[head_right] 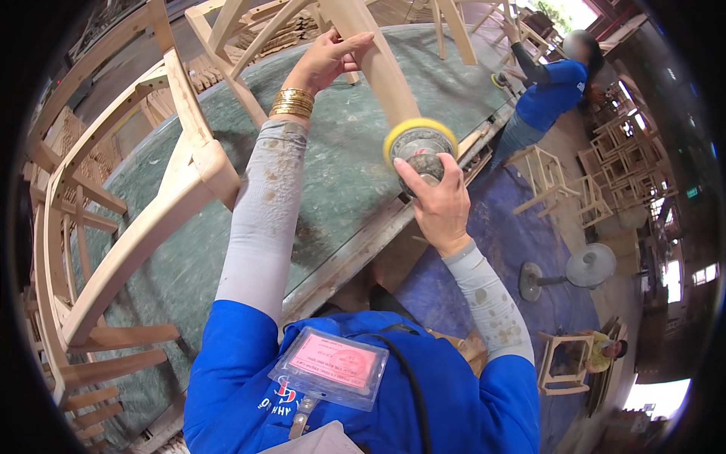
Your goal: The person sands wooden chair frames with a handheld orbital sander, then applies a filler paste to joints using a small spatula. They rotate the frames to access different sides and continue sanding and filling in a workshop setting.
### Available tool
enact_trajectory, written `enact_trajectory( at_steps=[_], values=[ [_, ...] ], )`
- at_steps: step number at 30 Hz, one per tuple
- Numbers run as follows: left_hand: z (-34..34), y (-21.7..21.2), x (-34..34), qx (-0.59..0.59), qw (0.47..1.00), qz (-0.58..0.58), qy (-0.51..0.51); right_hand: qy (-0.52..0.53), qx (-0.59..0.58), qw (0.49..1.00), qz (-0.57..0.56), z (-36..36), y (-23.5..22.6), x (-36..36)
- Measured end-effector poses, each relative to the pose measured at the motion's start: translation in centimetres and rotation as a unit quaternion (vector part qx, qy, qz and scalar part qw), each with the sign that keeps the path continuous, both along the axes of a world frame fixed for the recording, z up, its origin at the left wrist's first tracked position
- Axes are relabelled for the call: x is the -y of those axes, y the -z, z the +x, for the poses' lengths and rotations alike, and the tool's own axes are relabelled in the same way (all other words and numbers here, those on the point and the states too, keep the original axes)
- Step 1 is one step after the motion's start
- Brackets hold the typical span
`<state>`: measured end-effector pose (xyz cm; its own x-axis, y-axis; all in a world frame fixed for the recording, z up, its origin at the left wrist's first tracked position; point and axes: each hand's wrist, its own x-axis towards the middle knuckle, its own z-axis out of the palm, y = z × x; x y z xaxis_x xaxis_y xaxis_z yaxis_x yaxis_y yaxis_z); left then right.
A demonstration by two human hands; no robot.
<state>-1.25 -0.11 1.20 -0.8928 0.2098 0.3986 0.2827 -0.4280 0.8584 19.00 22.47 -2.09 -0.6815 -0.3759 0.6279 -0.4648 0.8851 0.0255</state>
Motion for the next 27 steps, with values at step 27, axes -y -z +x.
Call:
enact_trajectory(
  at_steps=[27],
  values=[
    [-0.2,0.1,-0.6,-0.015,1.000,0.002,0.012,0.015,-0.009,0.997,0.075,-0.2,0.2,-0.9]
  ],
)
